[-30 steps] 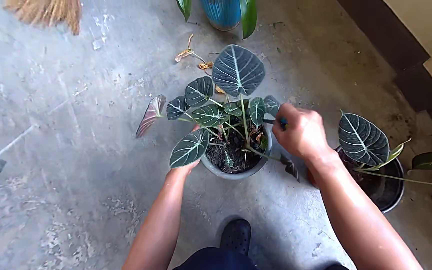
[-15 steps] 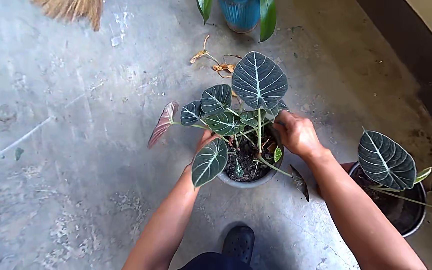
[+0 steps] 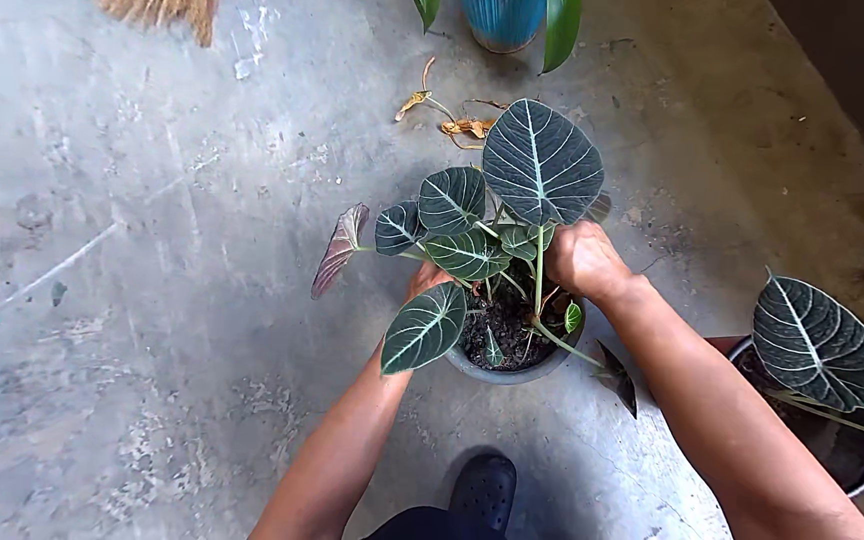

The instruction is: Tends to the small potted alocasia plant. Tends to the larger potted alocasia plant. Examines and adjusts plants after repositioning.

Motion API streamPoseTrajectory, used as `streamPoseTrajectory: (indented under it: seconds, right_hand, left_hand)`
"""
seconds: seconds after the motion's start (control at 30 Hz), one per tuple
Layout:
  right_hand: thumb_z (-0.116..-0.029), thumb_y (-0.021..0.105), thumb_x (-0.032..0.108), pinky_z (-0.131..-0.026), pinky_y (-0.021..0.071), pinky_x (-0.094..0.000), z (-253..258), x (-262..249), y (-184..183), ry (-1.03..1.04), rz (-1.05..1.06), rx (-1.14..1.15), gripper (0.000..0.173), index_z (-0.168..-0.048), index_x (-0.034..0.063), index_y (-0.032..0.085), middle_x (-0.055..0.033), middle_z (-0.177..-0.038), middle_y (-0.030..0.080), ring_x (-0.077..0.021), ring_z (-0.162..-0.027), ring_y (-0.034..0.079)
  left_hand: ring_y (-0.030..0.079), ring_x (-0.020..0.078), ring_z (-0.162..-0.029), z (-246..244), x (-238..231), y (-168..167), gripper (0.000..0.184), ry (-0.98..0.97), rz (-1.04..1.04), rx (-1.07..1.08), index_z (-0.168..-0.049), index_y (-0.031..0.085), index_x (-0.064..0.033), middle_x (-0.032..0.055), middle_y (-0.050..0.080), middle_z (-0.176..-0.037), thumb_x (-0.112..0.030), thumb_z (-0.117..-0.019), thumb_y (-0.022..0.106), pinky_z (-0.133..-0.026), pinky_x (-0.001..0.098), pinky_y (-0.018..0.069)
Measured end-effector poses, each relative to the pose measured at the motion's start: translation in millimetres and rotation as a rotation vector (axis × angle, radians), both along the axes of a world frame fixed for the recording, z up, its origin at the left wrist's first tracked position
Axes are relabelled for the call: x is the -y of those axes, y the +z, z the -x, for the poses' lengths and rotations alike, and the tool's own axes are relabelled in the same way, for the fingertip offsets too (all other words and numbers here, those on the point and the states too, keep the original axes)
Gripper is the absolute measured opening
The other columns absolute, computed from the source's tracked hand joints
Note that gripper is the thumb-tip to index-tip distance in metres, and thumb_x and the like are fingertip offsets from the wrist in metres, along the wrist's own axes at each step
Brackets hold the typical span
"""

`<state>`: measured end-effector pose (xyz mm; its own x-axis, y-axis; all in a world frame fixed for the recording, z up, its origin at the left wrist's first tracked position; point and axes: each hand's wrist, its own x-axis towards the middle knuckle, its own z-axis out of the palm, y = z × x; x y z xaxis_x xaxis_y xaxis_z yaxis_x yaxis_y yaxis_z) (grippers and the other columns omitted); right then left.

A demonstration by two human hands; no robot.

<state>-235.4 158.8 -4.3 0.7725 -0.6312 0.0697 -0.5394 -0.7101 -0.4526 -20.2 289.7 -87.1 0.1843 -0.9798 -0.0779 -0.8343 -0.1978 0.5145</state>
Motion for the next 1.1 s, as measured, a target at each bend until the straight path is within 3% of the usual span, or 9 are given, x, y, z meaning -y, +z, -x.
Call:
streamPoseTrajectory:
  seconds: [0.13, 0.4, 0.5, 0.63, 0.7, 0.8, 0.9, 1.03, 1.1]
  right_hand:
    - [-0.0972, 0.062, 0.014, -0.091, 0.0525, -0.0569, 0.4, 15.5, 12.1, -0.002, -0.182, -0.091, 0.019, -0.103, -0.0009, 0.072, -0.0203, -0.102, 0.072, -0.0363, -0.104, 0.07]
    - [-0.1002, 0.059, 0.012, -0.075, 0.0567, -0.0558, 25.0, -7.5, 3.8, -0.069, -0.065, -0.008, 0.013, -0.099, 0.0017, 0.067, -0.0175, -0.092, 0.07, -0.0359, -0.086, 0.072]
    - [-0.1, 0.061, 0.012, -0.071, 0.0552, -0.0554, 36.9, -8.5, 20.4, -0.144, -0.05, -0.008, 0.012, -0.097, 0.0016, 0.066, -0.017, -0.086, 0.068, -0.036, -0.081, 0.07]
    - [-0.0996, 0.057, 0.01, -0.067, 0.0552, -0.0585, 33.4, -33.8, 20.2, -0.209, -0.046, -0.129, 0.011, -0.097, 0.0015, 0.064, -0.0193, -0.088, 0.068, -0.0397, -0.081, 0.07]
    - [-0.0992, 0.058, 0.011, -0.069, 0.0553, -0.0582, 38.6, -35.3, 30.9, -0.236, -0.076, -0.109, 0.012, -0.098, 0.0016, 0.066, -0.0185, -0.087, 0.068, -0.039, -0.081, 0.07]
    - [-0.0968, 0.061, 0.008, -0.062, 0.0534, -0.0569, 48.5, -47.4, 50.8, -0.269, -0.033, -0.165, 0.008, -0.096, 0.0019, 0.064, -0.0184, -0.082, 0.067, -0.0394, -0.075, 0.069]
    - [-0.0969, 0.061, 0.009, -0.065, 0.0552, -0.0593, 40.7, -68.7, 40.2, -0.281, -0.113, -0.314, 0.011, -0.104, 0.001, 0.065, -0.0203, -0.089, 0.068, -0.0422, -0.083, 0.07]
    - [-0.0989, 0.061, 0.014, -0.067, 0.0544, -0.0576, 51.7, -58.0, 38.5, -0.349, -0.251, -0.203, 0.012, -0.099, 0.0034, 0.066, -0.0167, -0.08, 0.068, -0.0369, -0.077, 0.07]
    - [-0.0986, 0.06, 0.016, -0.063, 0.0526, -0.0537, 59.0, -60.6, 44.9, -0.381, -0.209, -0.181, 0.012, -0.097, 0.0055, 0.066, -0.0133, -0.075, 0.066, -0.0333, -0.072, 0.068]
  left_hand:
    - [0.063, 0.0316, -0.124, -15.9, -6.7, -33.4, 0.028, -0.018, 0.193, -0.106, -0.12, 0.069, 0.0013, 0.0223, 0.067, -0.127, -0.011, -0.1053, 0.048, -0.109, 0.0481, 0.0463]
    - [0.056, 0.027, -0.133, -22.6, -6.2, -59.2, 0.033, -0.028, 0.204, -0.196, -0.128, 0.066, -0.0022, 0.0184, 0.062, -0.137, -0.016, -0.1082, 0.043, -0.115, 0.0462, 0.0408]
    - [0.061, 0.0322, -0.124, -14.3, -2.6, -42.2, 0.033, 0.008, 0.272, -0.117, -0.122, 0.068, 0.0002, 0.0234, 0.065, -0.128, -0.015, -0.1063, 0.045, -0.109, 0.0479, 0.0459]
    - [0.061, 0.0354, -0.126, 10.4, 0.2, 19.6, 0.034, 0.128, -0.034, -0.033, -0.127, 0.064, 0.0067, 0.0274, 0.065, -0.129, -0.011, -0.1079, 0.041, -0.11, 0.0504, 0.0436]
    - [0.069, 0.0379, -0.111, 18.3, -3.7, 21.2, 0.031, 0.182, 0.144, 0.086, -0.112, 0.071, 0.006, 0.0268, 0.071, -0.112, -0.012, -0.1055, 0.046, -0.1, 0.0556, 0.0508]
    - [0.046, 0.0389, -0.142, 22.2, -24.9, 41.6, 0.038, 0.154, 0.106, 0.147, -0.132, 0.065, -0.0048, 0.0222, 0.053, -0.148, -0.019, -0.1028, 0.045, -0.117, 0.0575, 0.034]
    - [0.02, 0.0375, -0.157, 25.3, -44.8, 20.5, 0.04, 0.122, 0.189, 0.212, -0.127, 0.069, -0.0086, 0.0155, 0.042, -0.161, -0.025, -0.0974, 0.048, -0.125, 0.065, 0.0077]
    - [0.028, 0.0373, -0.155, 33.6, -56.0, 18.3, 0.037, 0.135, 0.231, 0.196, -0.115, 0.073, -0.007, 0.0126, 0.055, -0.152, -0.026, -0.0967, 0.048, -0.123, 0.069, 0.0047]
    - [0.025, 0.0367, -0.156, 33.9, -61.2, 18.6, 0.042, 0.154, 0.209, 0.229, -0.129, 0.069, -0.0119, 0.0112, 0.053, -0.154, -0.028, -0.0972, 0.046, -0.122, 0.0703, 0.0041]
